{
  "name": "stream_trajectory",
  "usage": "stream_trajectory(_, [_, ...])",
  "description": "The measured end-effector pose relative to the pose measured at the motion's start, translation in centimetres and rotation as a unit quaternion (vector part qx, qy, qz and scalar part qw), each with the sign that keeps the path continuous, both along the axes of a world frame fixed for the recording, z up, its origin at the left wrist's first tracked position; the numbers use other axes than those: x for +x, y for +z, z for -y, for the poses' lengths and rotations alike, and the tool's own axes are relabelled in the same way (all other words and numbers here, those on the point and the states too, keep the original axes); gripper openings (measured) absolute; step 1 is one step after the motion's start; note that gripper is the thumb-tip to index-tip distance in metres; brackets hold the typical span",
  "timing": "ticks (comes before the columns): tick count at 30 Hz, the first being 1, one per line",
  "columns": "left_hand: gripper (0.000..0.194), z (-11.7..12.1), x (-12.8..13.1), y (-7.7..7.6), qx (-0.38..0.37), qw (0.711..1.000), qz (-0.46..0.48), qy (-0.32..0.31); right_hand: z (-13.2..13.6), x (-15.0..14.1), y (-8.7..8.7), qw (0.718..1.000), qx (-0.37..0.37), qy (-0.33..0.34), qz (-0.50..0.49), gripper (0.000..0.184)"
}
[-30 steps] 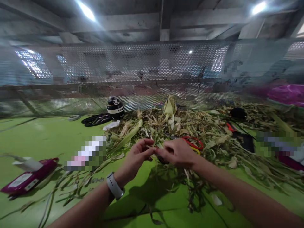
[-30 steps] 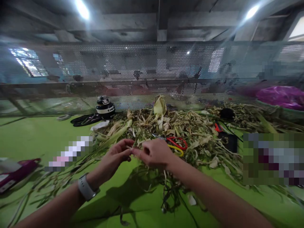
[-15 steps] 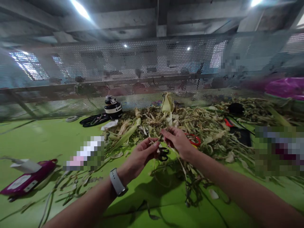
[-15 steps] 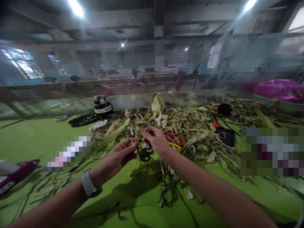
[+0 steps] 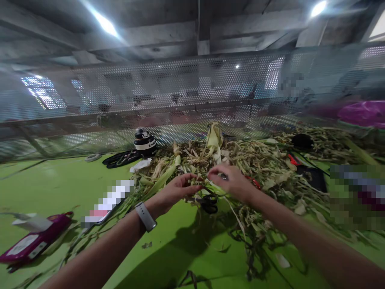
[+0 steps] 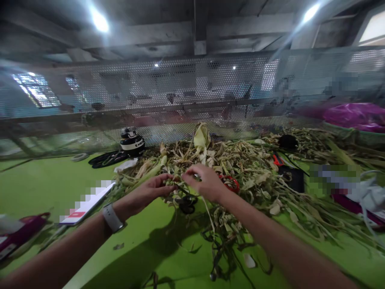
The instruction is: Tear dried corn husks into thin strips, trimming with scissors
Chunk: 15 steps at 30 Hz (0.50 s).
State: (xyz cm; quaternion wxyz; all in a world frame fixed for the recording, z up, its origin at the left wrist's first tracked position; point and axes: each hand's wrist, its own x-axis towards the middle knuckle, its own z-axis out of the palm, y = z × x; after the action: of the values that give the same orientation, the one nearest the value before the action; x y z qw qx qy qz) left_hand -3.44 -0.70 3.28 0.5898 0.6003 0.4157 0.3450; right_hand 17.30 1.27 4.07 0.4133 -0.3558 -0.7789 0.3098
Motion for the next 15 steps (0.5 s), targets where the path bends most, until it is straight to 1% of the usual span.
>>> stream_trajectory(1, [0.031,-0.2,0.1,0.1,0.013,1.000,0.004,-0.007,0.4,-0.4,-0.3,0.997,0.005,0.034,0.066,0.016])
stream_trajectory(2, [0.031,-0.5,0.1,0.1,0.022,1.000,0.011,-0.012,0.7,-0.7,-0.6,0.993,0.002,0.056,0.105,0.017])
stream_trajectory(3, [0.030,-0.7,0.1,0.1,0.028,0.999,0.022,-0.016,0.8,-0.9,-0.9,0.990,-0.001,0.061,0.125,0.019])
stream_trajectory(5, [0.031,-1.0,-0.1,-0.1,0.023,0.998,0.051,-0.018,0.8,-1.2,-1.5,0.991,-0.012,0.054,0.126,0.020])
stream_trajectory(7, [0.033,-1.2,-0.3,-0.4,0.006,0.996,0.086,-0.005,0.6,-1.2,-1.9,0.992,-0.025,0.046,0.112,0.019])
stream_trajectory(8, [0.033,-1.2,-0.3,-0.6,-0.007,0.995,0.104,0.003,0.5,-1.3,-2.1,0.993,-0.033,0.044,0.105,0.019])
stream_trajectory(12, [0.019,-1.0,0.4,-1.1,-0.092,0.982,0.166,0.012,0.6,-1.6,-2.5,0.995,-0.044,0.036,0.087,0.018])
stream_trajectory(15, [0.019,-1.2,1.2,-1.0,-0.120,0.973,0.193,0.022,0.8,-1.8,-2.6,0.995,-0.038,0.034,0.088,0.019])
